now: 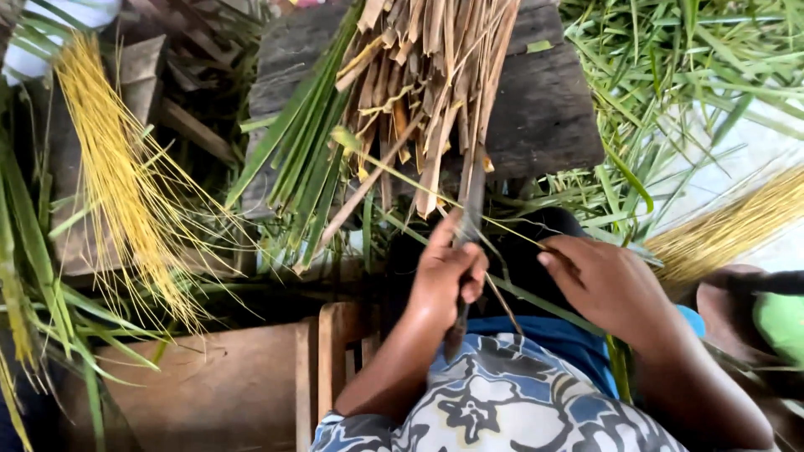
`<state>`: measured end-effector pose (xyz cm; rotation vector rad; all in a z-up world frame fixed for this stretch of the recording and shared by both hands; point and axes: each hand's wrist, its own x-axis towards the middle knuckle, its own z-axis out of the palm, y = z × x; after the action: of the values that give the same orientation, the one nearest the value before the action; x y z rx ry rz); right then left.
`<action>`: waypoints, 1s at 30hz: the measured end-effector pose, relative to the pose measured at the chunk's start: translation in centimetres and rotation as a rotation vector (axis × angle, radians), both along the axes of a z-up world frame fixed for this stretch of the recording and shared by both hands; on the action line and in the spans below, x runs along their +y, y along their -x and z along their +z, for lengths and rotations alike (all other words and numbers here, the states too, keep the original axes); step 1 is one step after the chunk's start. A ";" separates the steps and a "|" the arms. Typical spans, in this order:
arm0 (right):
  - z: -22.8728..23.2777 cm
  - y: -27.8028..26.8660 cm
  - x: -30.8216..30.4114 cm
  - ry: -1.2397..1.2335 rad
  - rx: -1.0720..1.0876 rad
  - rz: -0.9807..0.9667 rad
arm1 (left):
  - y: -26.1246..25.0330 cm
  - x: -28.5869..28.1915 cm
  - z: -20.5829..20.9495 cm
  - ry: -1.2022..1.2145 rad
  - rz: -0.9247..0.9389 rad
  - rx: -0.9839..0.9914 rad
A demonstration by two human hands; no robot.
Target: Stripping the leafy material from palm frond ribs using a knife to prepare them for broom making
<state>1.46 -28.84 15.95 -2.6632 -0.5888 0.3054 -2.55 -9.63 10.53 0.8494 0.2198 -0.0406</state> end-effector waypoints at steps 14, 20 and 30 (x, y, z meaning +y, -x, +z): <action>-1.9 -1.0 1.8 -0.197 0.192 -0.012 | -0.3 -1.4 -2.3 -0.061 -0.144 -0.011; -5.1 -1.8 1.6 -0.313 0.236 -0.061 | -0.9 -1.6 -2.9 -0.111 -0.130 0.101; -6.0 -4.0 0.1 -0.264 0.289 -0.095 | -1.8 -0.7 -3.0 -0.027 -0.170 0.128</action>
<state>5.43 -28.71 10.00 -2.3287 -0.3806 0.5344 -0.78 -10.34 7.52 0.8918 0.2679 -0.2518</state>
